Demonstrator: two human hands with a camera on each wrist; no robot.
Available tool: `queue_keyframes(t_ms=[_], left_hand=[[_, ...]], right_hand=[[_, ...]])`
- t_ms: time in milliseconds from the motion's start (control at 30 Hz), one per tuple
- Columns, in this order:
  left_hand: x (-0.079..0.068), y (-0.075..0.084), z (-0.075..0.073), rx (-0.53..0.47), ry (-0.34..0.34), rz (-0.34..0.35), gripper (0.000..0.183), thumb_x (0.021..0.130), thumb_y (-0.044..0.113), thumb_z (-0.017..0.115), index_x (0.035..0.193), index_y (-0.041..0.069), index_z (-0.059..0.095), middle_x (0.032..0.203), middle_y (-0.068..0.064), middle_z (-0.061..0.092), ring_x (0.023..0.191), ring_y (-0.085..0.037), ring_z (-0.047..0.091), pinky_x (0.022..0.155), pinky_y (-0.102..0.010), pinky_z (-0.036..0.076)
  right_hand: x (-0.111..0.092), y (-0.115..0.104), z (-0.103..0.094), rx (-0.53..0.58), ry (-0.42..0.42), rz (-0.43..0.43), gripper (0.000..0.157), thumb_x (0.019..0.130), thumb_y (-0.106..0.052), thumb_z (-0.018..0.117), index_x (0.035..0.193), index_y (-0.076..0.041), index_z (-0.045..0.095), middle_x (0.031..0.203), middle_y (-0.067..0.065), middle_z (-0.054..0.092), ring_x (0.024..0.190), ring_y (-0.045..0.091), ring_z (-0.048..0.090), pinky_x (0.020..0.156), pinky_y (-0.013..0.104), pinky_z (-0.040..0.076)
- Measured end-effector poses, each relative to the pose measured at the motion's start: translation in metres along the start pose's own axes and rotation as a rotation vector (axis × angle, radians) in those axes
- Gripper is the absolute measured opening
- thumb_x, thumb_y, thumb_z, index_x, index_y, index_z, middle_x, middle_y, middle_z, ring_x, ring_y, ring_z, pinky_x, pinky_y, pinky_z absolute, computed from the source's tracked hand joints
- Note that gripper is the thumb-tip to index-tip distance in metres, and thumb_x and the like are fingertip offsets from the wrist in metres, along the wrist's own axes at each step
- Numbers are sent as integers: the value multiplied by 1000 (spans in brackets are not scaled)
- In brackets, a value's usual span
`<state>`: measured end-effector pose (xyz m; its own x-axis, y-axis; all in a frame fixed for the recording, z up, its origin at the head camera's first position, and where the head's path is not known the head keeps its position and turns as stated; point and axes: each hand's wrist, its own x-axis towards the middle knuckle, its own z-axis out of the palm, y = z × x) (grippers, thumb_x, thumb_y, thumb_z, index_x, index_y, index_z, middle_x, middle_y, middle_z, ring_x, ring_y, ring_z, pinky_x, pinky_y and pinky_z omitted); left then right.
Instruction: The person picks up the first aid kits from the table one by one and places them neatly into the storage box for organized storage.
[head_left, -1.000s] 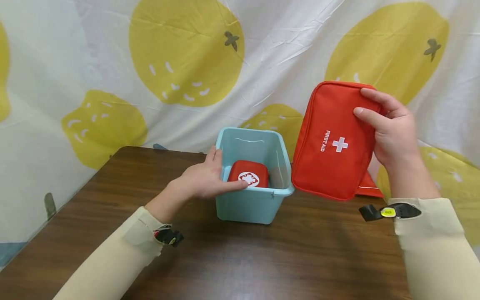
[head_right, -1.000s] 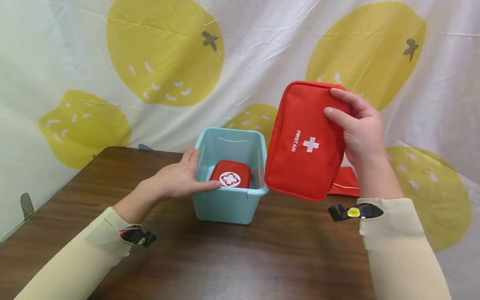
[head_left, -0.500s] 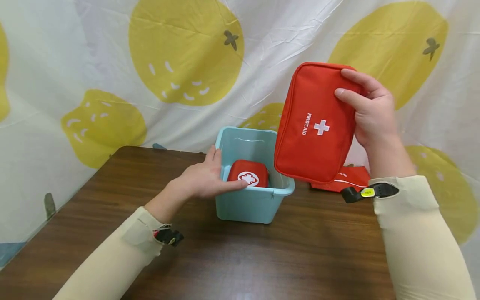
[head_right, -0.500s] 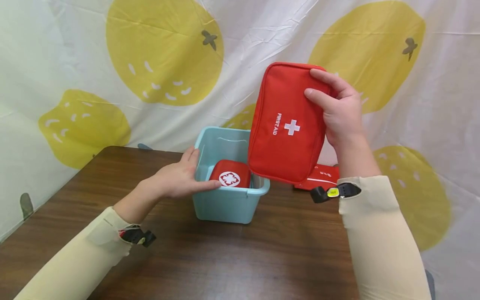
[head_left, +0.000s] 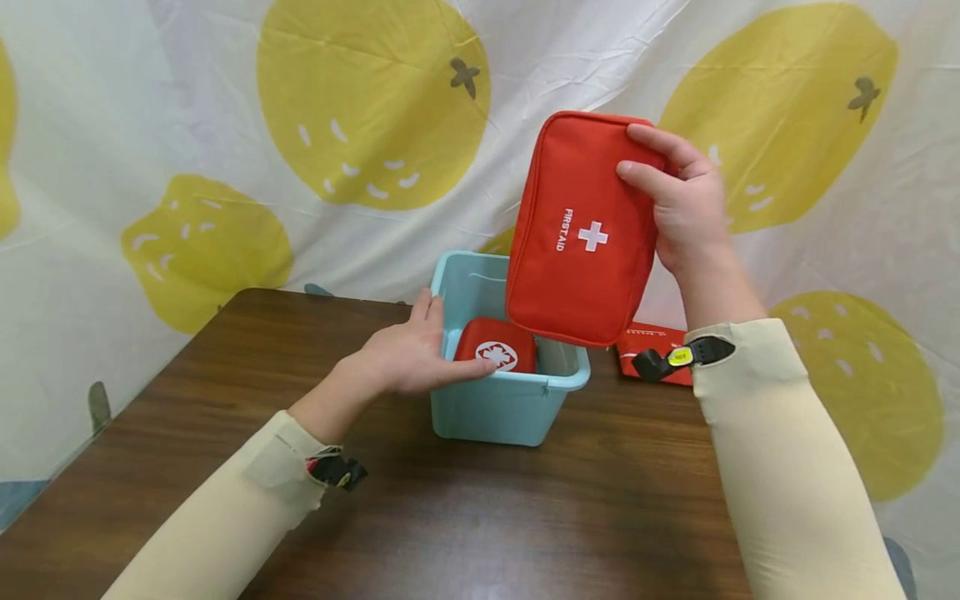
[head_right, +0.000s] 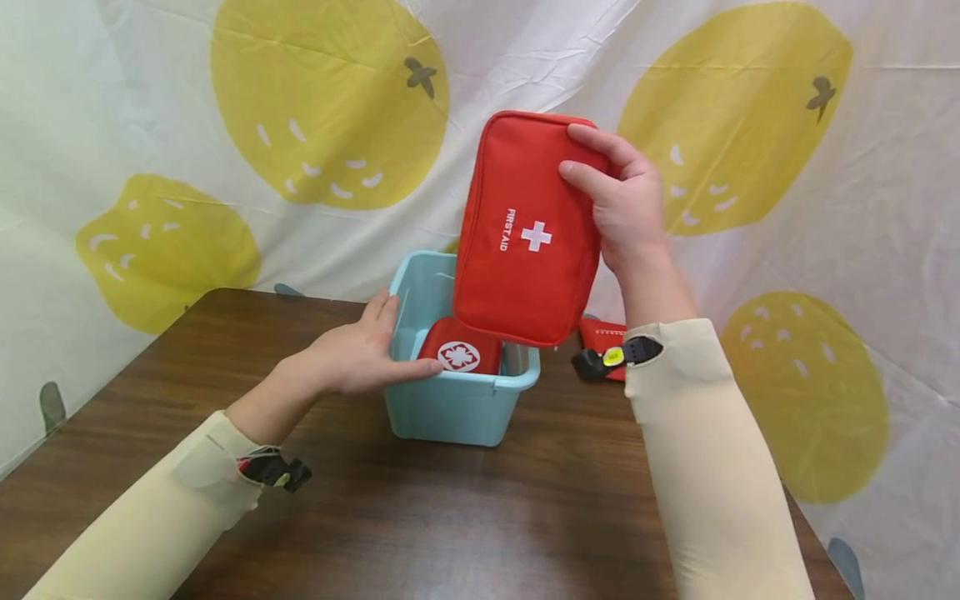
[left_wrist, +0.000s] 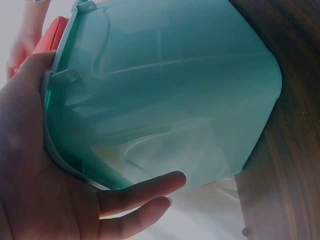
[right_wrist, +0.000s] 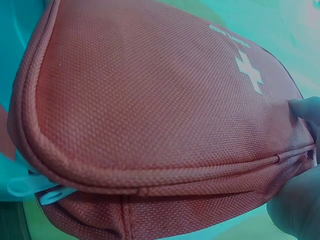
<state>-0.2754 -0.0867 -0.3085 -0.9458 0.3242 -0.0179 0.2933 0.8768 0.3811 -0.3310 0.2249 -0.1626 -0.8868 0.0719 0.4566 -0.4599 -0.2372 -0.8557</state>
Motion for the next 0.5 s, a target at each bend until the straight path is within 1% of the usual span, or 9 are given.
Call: queue_keyframes(t_ms=[233, 333, 500], left_hand=[[1, 0, 1, -3, 3, 4, 135, 87, 92, 55, 175, 1, 7, 180, -14, 14, 132, -35, 64, 102, -49, 61], [2, 0, 1, -11, 5, 0, 135, 87, 92, 55, 175, 2, 7, 179, -14, 15, 130, -34, 65, 99, -48, 62], [1, 0, 1, -28, -5, -3, 134, 87, 91, 57, 175, 3, 6, 179, -13, 15, 132, -34, 63, 98, -49, 63]], right_hand=[[12, 16, 18, 12, -6, 25, 38, 94, -5, 85, 130, -15, 81, 133, 4, 68, 108, 22, 71, 84, 29, 66], [17, 25, 26, 14, -8, 17, 36, 95, -5, 83, 129, -16, 82, 132, 3, 69, 108, 22, 71, 85, 29, 66], [23, 43, 38, 25, 5, 30, 33, 97, -5, 80, 127, -17, 83, 130, 3, 71, 108, 22, 71, 87, 29, 65]])
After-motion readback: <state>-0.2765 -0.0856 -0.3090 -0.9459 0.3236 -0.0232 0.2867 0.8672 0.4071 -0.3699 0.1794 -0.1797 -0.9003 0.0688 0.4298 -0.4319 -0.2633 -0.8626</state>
